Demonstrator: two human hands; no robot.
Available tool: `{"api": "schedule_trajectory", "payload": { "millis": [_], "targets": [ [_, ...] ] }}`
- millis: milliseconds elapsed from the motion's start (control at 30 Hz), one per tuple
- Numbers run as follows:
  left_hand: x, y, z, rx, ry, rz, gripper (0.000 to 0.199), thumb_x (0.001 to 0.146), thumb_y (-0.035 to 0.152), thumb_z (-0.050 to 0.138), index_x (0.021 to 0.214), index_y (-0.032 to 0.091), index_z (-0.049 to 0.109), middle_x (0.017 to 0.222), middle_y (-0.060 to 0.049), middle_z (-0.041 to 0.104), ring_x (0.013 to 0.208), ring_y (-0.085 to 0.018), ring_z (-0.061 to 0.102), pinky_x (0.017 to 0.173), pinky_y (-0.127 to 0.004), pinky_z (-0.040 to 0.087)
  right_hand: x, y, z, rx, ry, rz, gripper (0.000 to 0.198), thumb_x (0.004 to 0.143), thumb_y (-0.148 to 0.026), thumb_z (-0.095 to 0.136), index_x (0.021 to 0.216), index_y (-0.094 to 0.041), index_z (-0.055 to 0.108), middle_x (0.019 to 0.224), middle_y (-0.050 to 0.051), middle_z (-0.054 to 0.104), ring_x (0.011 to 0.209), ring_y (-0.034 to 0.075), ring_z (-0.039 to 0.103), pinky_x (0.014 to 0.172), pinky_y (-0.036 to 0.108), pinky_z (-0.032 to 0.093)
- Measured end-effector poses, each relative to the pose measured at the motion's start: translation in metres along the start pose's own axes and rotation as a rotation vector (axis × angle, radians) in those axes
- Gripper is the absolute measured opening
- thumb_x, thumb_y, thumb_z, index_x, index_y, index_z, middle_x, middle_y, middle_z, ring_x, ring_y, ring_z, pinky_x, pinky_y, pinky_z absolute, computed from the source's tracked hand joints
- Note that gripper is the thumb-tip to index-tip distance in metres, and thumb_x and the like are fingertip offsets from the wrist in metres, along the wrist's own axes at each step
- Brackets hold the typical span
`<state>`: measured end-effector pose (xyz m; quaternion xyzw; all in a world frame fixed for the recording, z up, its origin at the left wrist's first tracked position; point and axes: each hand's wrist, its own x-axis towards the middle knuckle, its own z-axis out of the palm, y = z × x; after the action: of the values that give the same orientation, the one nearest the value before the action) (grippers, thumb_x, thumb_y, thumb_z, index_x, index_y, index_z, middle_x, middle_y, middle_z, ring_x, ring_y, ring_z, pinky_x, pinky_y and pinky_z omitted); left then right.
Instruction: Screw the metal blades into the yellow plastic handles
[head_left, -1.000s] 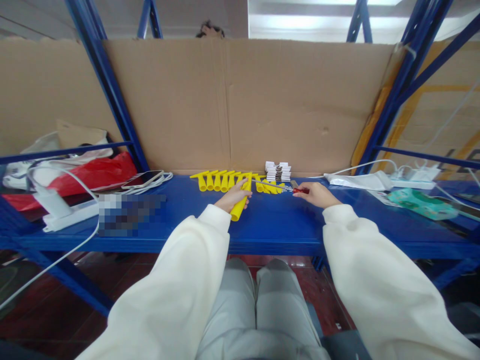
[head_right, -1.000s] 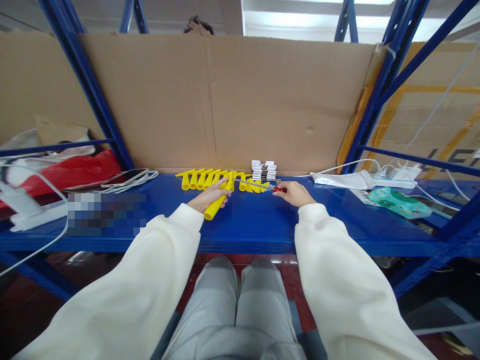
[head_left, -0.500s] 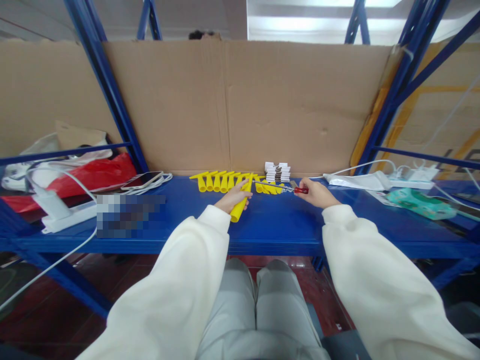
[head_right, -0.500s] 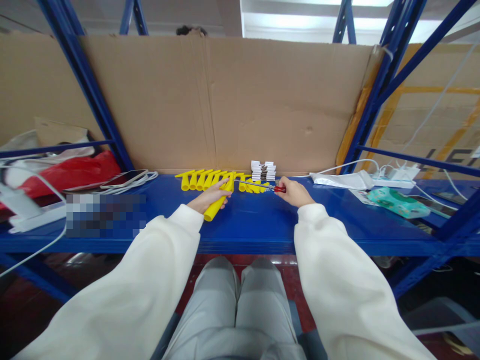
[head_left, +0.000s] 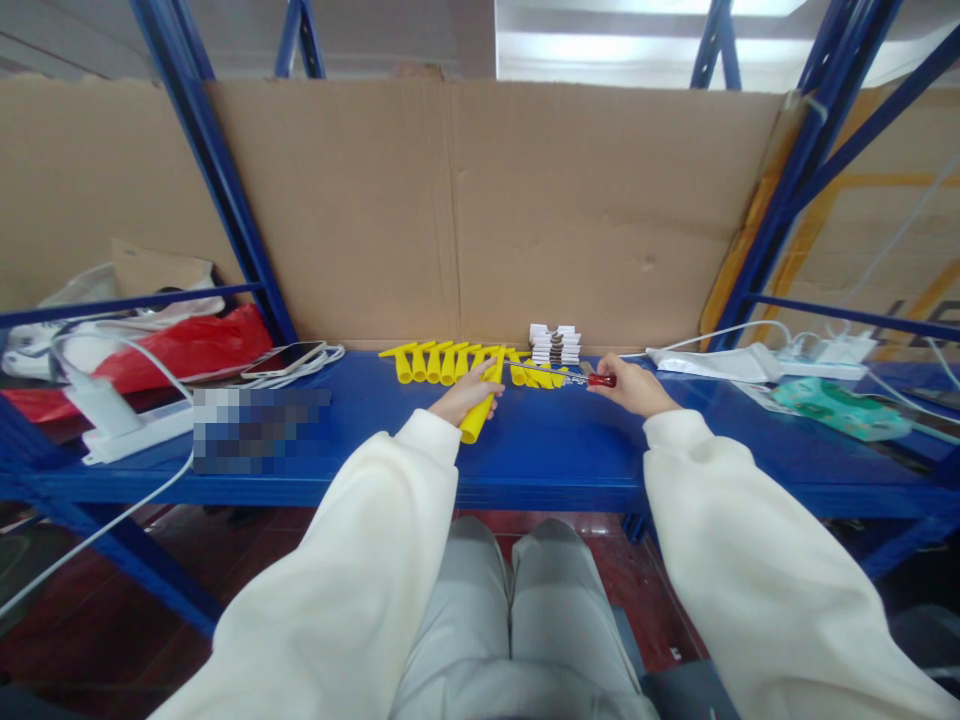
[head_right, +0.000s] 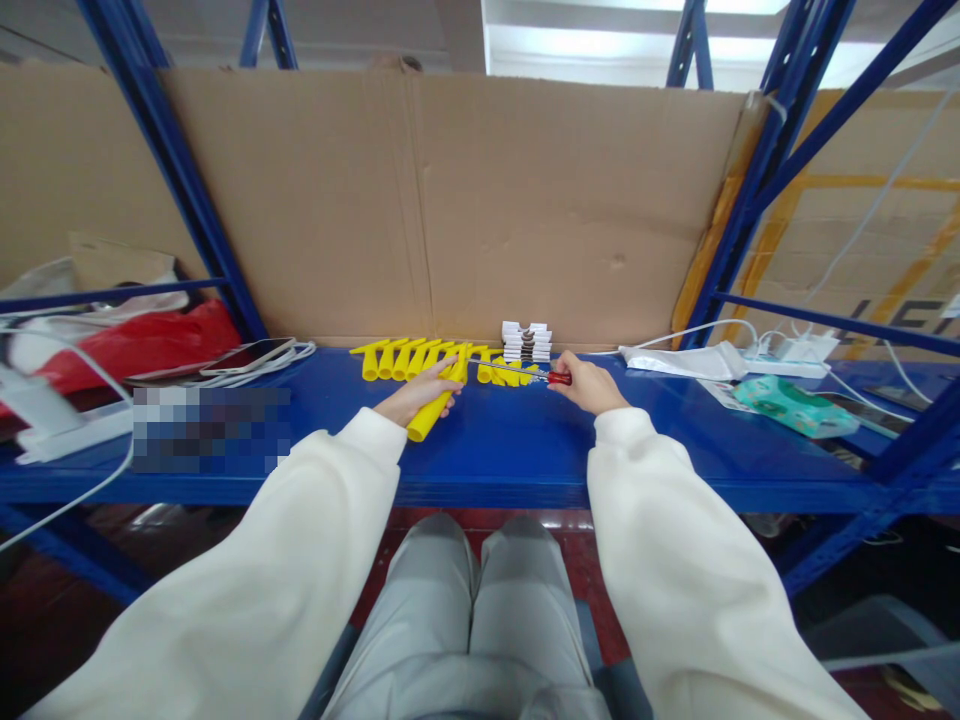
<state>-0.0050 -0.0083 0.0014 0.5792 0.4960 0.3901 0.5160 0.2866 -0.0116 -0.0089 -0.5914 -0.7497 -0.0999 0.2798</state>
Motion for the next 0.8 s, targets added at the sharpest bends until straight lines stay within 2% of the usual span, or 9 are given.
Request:
{"api": "schedule_trajectory", "payload": {
  "millis": [167, 333, 467, 567, 667, 800],
  "targets": [
    [-0.0026, 0.0030, 0.0015, 0.001, 0.008, -0.012, 0.075, 0.088, 0.004, 0.050, 0.157, 0.025, 0.027, 0.061, 0.006, 0.050, 0.042, -0.008, 0.046, 0.041, -0.017, 0.038, -0.0021, -0.0019, -0.0022, -0.022, 0.013, -0.060, 0.015, 0.083, -0.039, 0.066, 0.084, -0.025, 0.064, 0.081, 0.004, 0.074, 0.071, 0.021, 0.066, 0.061, 0.028, 0.041],
    [-0.0029, 0.0043, 0.0014, -0.016, 0.017, -0.017, 0.075, 0.088, 0.004, 0.050, 0.156, 0.025, 0.029, 0.062, 0.006, 0.052, 0.042, -0.008, 0.047, 0.041, -0.017, 0.038, -0.0031, -0.0020, -0.0029, 0.003, 0.012, -0.100, 0.021, 0.087, -0.044, 0.062, 0.091, -0.025, 0.071, 0.091, 0.006, 0.077, 0.079, 0.023, 0.069, 0.067, 0.030, 0.047],
    [-0.0018, 0.0027, 0.0012, -0.019, 0.019, -0.012, 0.075, 0.088, 0.003, 0.050, 0.157, 0.025, 0.028, 0.061, 0.006, 0.051, 0.041, -0.008, 0.046, 0.040, -0.017, 0.037, -0.0010, 0.0001, -0.0005, -0.022, 0.030, -0.027, 0.022, 0.081, -0.041, 0.068, 0.097, -0.026, 0.065, 0.089, 0.004, 0.076, 0.075, 0.022, 0.068, 0.061, 0.028, 0.043],
    [-0.0012, 0.0014, 0.0006, -0.019, 0.014, -0.004, 0.077, 0.087, 0.003, 0.051, 0.157, 0.026, 0.028, 0.060, 0.006, 0.050, 0.041, -0.008, 0.046, 0.040, -0.017, 0.037, 0.0000, 0.0004, 0.0007, -0.066, 0.042, 0.019, 0.019, 0.079, -0.037, 0.069, 0.091, -0.026, 0.060, 0.083, 0.002, 0.073, 0.069, 0.021, 0.065, 0.055, 0.026, 0.036],
    [-0.0005, 0.0004, -0.0002, -0.019, 0.003, -0.001, 0.078, 0.086, 0.004, 0.054, 0.157, 0.025, 0.028, 0.061, 0.006, 0.052, 0.041, -0.008, 0.047, 0.040, -0.017, 0.037, -0.0007, -0.0011, 0.0000, -0.063, 0.029, -0.002, 0.014, 0.081, -0.036, 0.065, 0.084, -0.025, 0.057, 0.077, 0.002, 0.071, 0.065, 0.020, 0.063, 0.054, 0.026, 0.034],
    [0.0002, -0.0001, -0.0004, -0.014, 0.007, 0.004, 0.079, 0.086, 0.004, 0.053, 0.157, 0.025, 0.027, 0.061, 0.006, 0.051, 0.042, -0.009, 0.047, 0.041, -0.018, 0.038, -0.0020, -0.0016, -0.0015, -0.035, 0.047, -0.063, 0.015, 0.082, -0.038, 0.064, 0.078, -0.024, 0.059, 0.077, 0.004, 0.071, 0.068, 0.020, 0.064, 0.058, 0.027, 0.037]
  ]
}}
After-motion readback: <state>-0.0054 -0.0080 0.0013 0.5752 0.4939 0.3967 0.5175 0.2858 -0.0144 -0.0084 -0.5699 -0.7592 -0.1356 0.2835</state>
